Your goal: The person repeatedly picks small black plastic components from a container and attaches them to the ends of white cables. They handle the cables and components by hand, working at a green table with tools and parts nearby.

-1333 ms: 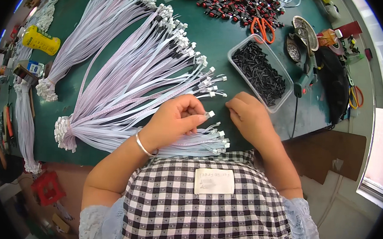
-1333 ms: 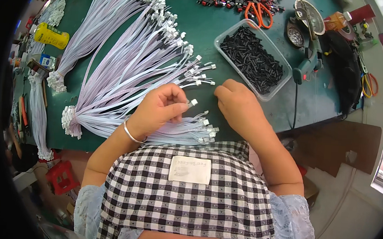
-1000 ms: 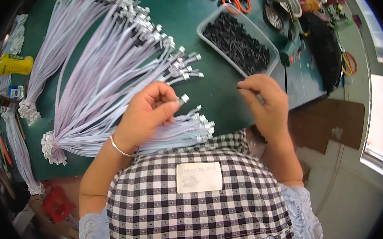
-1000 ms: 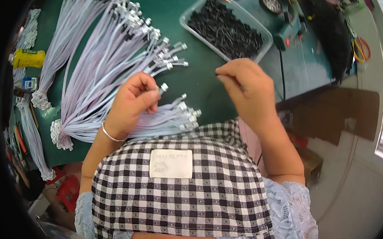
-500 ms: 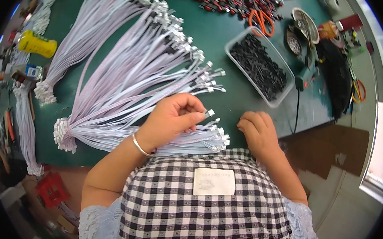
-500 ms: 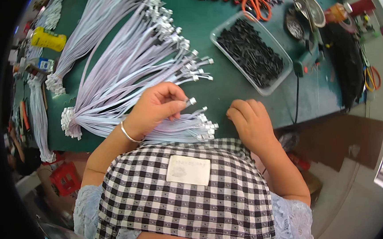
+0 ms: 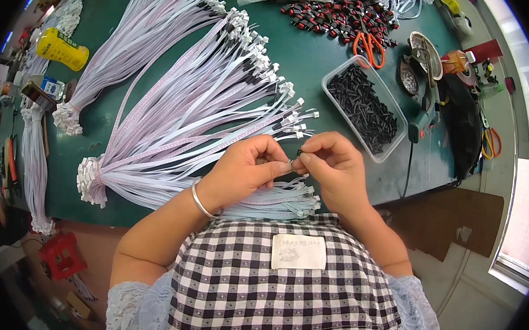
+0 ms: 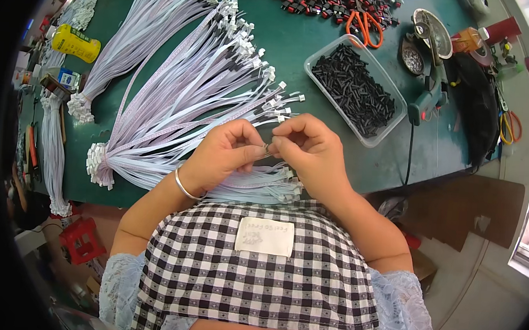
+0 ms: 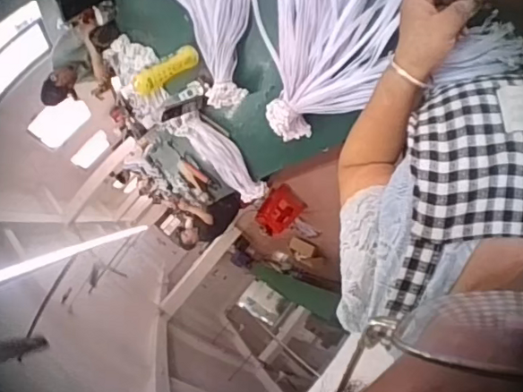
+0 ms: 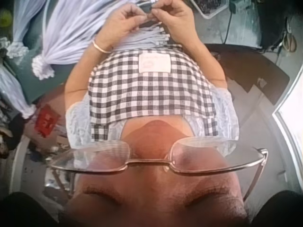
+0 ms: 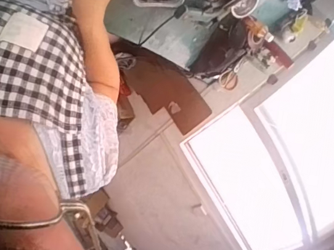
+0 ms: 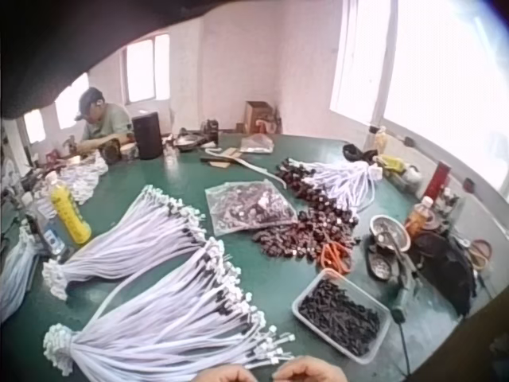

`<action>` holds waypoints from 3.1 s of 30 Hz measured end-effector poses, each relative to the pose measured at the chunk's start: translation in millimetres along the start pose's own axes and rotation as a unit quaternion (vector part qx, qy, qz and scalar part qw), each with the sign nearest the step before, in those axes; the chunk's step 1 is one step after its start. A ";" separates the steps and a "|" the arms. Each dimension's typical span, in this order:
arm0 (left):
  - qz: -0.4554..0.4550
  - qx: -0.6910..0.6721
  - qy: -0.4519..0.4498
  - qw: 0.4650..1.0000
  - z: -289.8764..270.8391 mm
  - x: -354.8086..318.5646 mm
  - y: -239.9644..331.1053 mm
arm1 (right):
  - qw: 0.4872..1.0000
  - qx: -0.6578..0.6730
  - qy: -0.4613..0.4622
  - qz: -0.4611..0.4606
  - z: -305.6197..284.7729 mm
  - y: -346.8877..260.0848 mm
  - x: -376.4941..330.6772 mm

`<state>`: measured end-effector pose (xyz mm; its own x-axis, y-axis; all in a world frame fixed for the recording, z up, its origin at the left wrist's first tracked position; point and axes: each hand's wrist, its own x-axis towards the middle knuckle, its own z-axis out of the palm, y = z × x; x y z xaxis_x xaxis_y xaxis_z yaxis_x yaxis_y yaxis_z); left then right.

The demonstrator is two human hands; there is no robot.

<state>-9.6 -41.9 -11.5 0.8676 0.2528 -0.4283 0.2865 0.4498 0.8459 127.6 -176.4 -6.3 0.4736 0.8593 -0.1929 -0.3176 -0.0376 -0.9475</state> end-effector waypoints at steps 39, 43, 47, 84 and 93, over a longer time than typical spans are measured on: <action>0.011 0.007 -0.031 0.999 -0.5 1.5 -2.3 | 0.953 -0.289 -0.040 -0.086 -3.0 -15.3 2.9; 0.022 0.026 -0.032 0.999 -1.1 2.4 -6.0 | 0.933 -0.332 -0.063 -0.119 -6.2 -16.5 4.2; 0.021 0.053 -0.022 0.998 -0.2 1.4 -4.5 | 0.925 -0.357 -0.073 -0.106 -11.8 -17.0 4.7; 0.320 0.598 0.156 0.718 -3.1 16.3 5.0 | 0.822 -0.477 -0.080 -0.301 -27.6 -31.6 37.4; 0.278 0.495 0.055 0.821 21.0 -18.3 2.3 | 0.626 -0.757 0.001 -0.188 -107.9 -46.9 51.8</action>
<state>-16.3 -63.5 5.0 0.9499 0.2834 0.1316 0.0958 -0.6650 0.7407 255.7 -185.1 0.6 0.2822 0.9521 0.1177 0.9583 -0.2739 -0.0818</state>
